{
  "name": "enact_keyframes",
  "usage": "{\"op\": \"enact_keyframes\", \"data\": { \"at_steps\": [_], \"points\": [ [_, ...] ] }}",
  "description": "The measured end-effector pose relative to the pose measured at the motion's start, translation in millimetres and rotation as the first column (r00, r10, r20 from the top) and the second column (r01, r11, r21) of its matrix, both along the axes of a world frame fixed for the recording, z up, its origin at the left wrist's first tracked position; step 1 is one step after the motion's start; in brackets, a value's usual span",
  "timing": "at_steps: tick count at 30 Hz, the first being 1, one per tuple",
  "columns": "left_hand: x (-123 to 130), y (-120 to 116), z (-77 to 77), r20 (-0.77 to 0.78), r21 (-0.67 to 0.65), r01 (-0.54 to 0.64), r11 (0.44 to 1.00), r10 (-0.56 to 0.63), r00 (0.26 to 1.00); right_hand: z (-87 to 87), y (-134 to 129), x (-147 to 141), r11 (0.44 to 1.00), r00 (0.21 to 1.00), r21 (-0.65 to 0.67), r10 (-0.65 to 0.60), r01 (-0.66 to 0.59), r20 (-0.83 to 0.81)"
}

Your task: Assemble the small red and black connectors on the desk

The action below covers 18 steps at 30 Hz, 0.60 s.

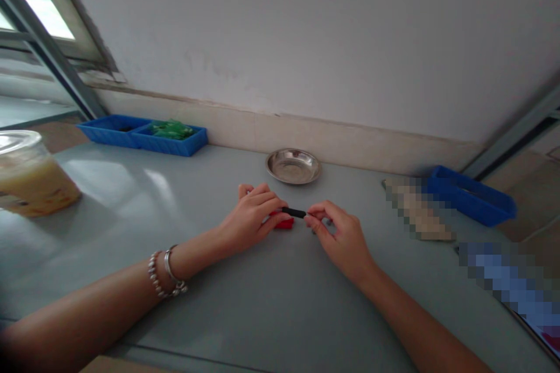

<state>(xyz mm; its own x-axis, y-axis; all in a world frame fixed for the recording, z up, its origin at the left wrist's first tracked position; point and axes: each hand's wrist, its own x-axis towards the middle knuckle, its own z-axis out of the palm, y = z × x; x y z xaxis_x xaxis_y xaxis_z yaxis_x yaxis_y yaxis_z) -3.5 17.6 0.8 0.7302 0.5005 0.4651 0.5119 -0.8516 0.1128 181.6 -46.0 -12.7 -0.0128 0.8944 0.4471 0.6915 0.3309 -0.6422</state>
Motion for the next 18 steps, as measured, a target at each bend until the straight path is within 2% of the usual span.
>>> {"op": "enact_keyframes", "data": {
  "at_steps": [4, 8, 13, 18],
  "points": [
    [0.2, 0.9, -0.8, 0.008, 0.006, -0.035, 0.999, 0.035, 0.999, -0.6, -0.5, 0.6, 0.996, 0.998, 0.075, -0.053, 0.051, 0.022],
    [-0.5, 6.6, -4.5, 0.059, 0.005, -0.150, 0.989, 0.149, 0.987, 0.3, -0.8, 2.9, 0.982, 0.992, 0.164, -0.109, 0.097, 0.062],
    [-3.7, 19.5, -14.1, 0.018, -0.046, -0.316, 0.948, 0.317, 0.948, 0.3, -1.9, 2.0, 0.986, 0.989, 0.166, -0.042, 0.018, 0.143],
    [-7.2, 28.4, -21.0, 0.022, -0.139, -0.394, 0.909, 0.400, 0.916, 1.9, -4.5, -2.2, 0.985, 0.971, 0.163, 0.021, -0.062, 0.238]
  ]
}}
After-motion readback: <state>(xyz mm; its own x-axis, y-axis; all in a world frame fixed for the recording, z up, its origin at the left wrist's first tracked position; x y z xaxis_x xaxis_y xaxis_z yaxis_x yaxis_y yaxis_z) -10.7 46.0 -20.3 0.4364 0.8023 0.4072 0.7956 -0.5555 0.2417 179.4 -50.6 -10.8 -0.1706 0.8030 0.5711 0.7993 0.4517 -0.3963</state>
